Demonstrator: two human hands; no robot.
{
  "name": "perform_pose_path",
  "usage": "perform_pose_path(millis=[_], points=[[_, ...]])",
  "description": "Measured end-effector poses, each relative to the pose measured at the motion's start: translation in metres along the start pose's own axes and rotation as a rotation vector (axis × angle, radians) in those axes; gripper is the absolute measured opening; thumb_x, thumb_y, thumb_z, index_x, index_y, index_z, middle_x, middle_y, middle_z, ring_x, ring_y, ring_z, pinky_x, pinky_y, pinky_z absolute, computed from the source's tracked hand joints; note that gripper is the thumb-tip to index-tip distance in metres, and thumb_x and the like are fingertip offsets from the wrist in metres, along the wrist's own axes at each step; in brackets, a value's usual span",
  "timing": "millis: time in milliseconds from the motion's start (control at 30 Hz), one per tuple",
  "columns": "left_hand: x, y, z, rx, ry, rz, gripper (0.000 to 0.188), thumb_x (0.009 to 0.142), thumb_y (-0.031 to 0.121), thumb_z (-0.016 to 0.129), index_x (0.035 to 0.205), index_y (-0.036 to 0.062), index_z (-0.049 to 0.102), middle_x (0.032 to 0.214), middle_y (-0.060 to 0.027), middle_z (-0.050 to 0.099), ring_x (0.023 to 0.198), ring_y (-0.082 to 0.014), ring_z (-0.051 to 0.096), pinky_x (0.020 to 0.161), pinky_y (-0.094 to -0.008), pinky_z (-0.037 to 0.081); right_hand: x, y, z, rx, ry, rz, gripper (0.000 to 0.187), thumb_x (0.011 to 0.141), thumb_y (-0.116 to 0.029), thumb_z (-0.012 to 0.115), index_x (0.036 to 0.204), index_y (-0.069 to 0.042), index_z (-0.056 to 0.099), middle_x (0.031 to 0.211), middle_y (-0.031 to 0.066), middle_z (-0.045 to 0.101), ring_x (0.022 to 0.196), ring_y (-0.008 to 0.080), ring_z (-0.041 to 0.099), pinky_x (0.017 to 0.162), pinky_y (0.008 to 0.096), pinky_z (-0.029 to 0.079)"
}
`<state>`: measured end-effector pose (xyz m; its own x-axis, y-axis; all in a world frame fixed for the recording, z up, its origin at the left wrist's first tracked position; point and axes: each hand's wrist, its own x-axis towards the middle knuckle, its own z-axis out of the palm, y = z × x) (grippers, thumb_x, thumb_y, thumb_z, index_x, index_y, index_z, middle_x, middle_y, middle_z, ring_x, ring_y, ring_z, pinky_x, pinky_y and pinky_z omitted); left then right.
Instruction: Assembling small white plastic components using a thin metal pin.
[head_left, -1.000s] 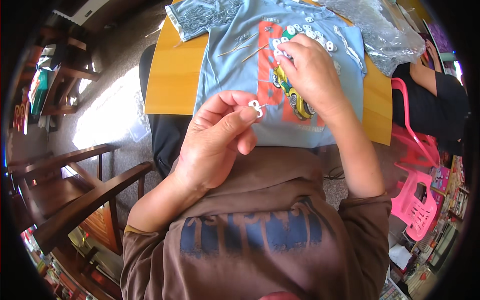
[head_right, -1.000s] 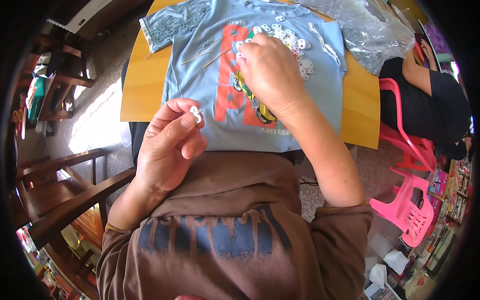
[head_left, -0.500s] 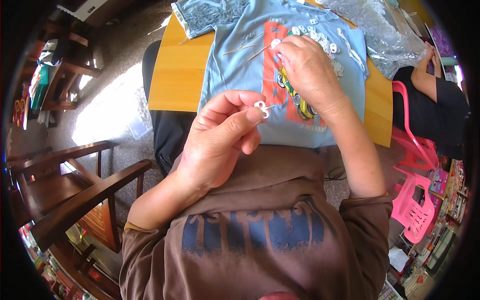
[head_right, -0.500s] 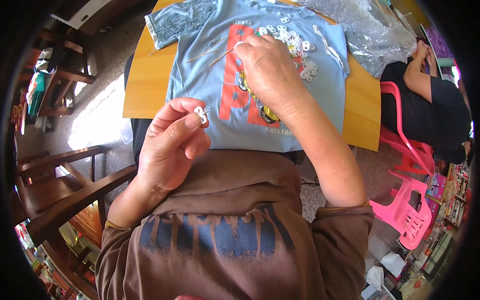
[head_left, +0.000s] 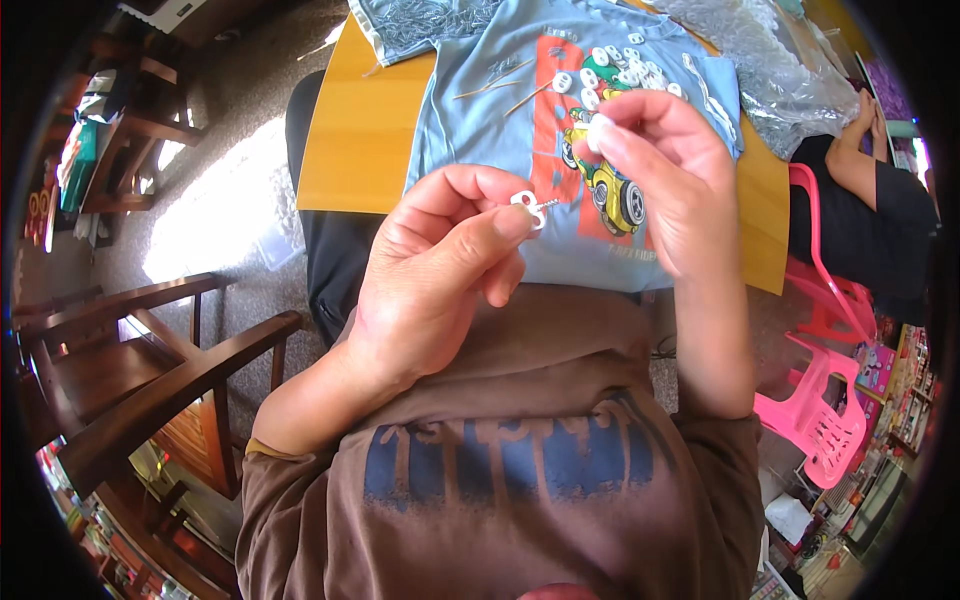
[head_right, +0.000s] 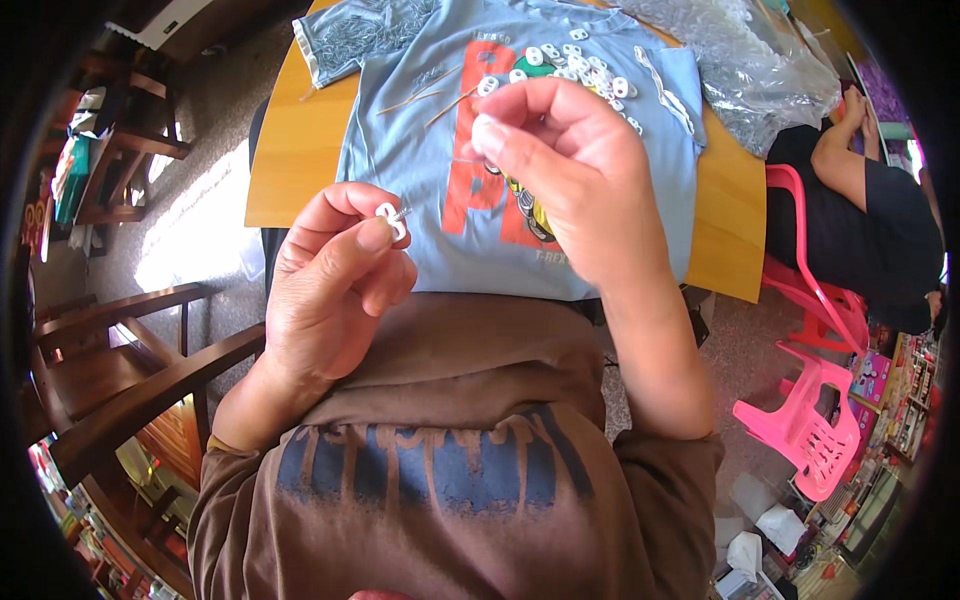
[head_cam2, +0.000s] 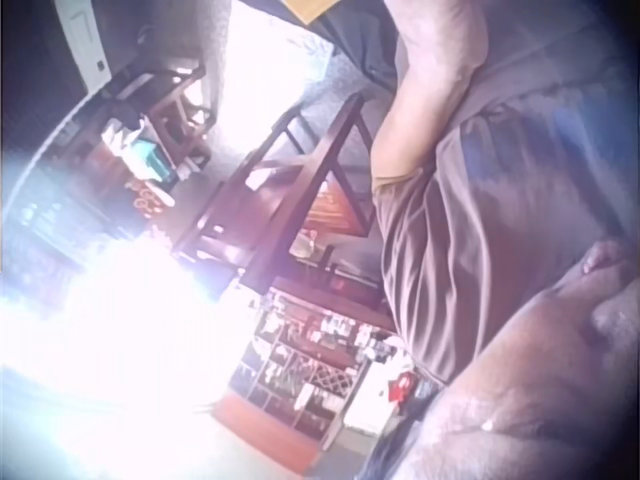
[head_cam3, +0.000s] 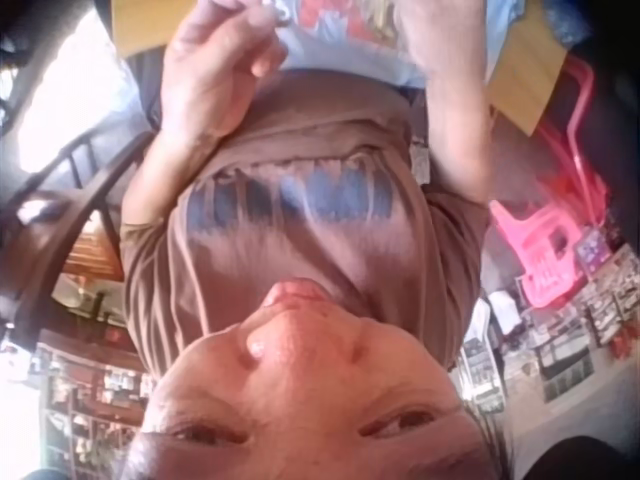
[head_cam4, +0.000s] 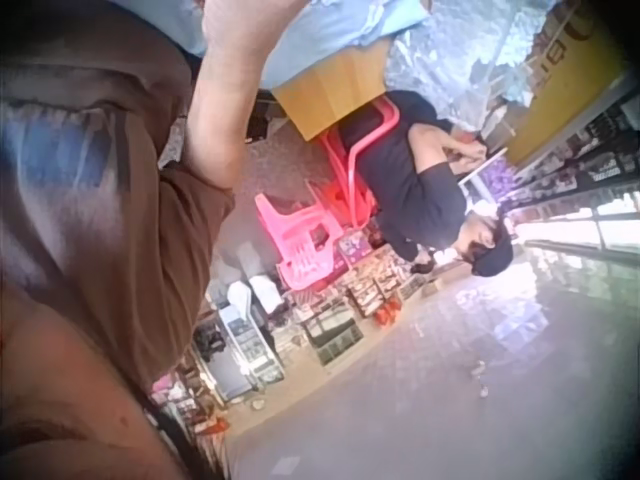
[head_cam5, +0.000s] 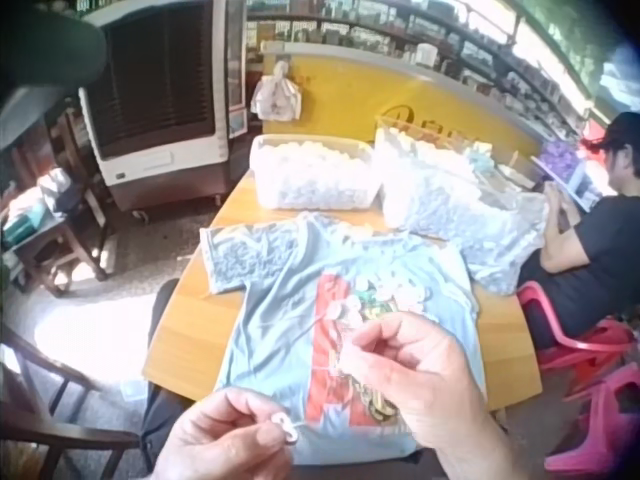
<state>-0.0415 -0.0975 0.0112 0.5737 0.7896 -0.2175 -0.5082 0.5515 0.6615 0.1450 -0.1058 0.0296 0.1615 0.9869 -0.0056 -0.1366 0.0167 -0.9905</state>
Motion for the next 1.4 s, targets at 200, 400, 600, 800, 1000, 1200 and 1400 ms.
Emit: perform_pose_path(millis=[200,400,600,800,1000,1200,1400], points=[[-0.006,0.003,0.008,0.092,-0.015,0.057,0.008,0.084,0.005,0.053,0.092,0.0030,0.051,0.077,-0.0055,0.056,0.049,-0.0080,0.039,0.048,-0.0220,0.032,-0.034,-0.011,0.015,0.220,-0.032,0.091,0.014,0.082,-0.006,0.058,0.094,0.002,0.055,0.083,0.0070,0.061,0.076,0.0120,0.059,0.069,0.0226,0.048],[-0.008,0.005,0.013,0.130,0.004,0.049,0.008,0.083,0.004,0.053,0.090,0.0013,0.050,0.074,-0.0048,0.053,0.051,-0.0091,0.042,0.048,-0.0214,0.034,-0.041,-0.012,0.023,0.131,-0.021,0.017,0.016,0.080,-0.008,0.059,0.093,0.000,0.055,0.095,0.0101,0.057,0.085,0.0149,0.057,0.071,0.0297,0.050],[-0.008,0.003,0.008,0.138,0.014,0.047,0.007,0.083,0.003,0.053,0.090,0.0011,0.050,0.073,-0.0051,0.053,0.051,-0.0092,0.043,0.048,-0.0219,0.035,-0.042,-0.009,0.027,0.086,-0.013,-0.074,0.014,0.080,-0.004,0.058,0.093,0.001,0.054,0.094,0.0118,0.057,0.084,0.0159,0.057,0.072,0.0289,0.050],[-0.007,-0.001,0.004,0.092,-0.007,0.056,0.009,0.082,0.002,0.057,0.090,0.0006,0.053,0.077,-0.0031,0.056,0.056,-0.0051,0.049,0.049,-0.0164,0.040,-0.044,-0.008,0.028,-0.023,-0.028,-0.207,0.012,0.081,0.002,0.055,0.093,0.003,0.053,0.096,0.0122,0.055,0.083,0.0151,0.056,0.074,0.0269,0.048],[-0.006,-0.003,0.003,0.108,0.000,0.053,0.009,0.082,0.003,0.058,0.090,0.0009,0.053,0.078,-0.0030,0.057,0.056,-0.0047,0.048,0.049,-0.0161,0.040,-0.044,-0.005,0.020,-0.410,-0.072,-0.400,0.013,0.079,0.008,0.053,0.092,0.004,0.053,0.099,0.0129,0.053,0.085,0.0144,0.054,0.076,0.0251,0.046],[-0.007,-0.004,0.004,0.116,0.001,0.056,0.010,0.082,0.003,0.058,0.090,0.0008,0.053,0.079,-0.0031,0.057,0.057,-0.0045,0.049,0.050,-0.0159,0.040,-0.045,-0.004,0.020,-0.462,-0.076,-0.449,0.014,0.079,0.009,0.053,0.092,0.004,0.054,0.100,0.0135,0.052,0.087,0.0154,0.053,0.077,0.0252,0.045],[-0.006,-0.003,0.003,0.123,-0.005,0.051,0.009,0.082,0.002,0.057,0.090,0.0007,0.053,0.077,-0.0029,0.057,0.056,-0.0047,0.049,0.050,-0.0159,0.040,-0.046,-0.006,0.019,-0.406,-0.122,-0.415,0.020,0.076,0.009,0.055,0.096,0.004,0.057,0.103,0.0134,0.052,0.093,0.0178,0.053,0.081,0.0271,0.043]])
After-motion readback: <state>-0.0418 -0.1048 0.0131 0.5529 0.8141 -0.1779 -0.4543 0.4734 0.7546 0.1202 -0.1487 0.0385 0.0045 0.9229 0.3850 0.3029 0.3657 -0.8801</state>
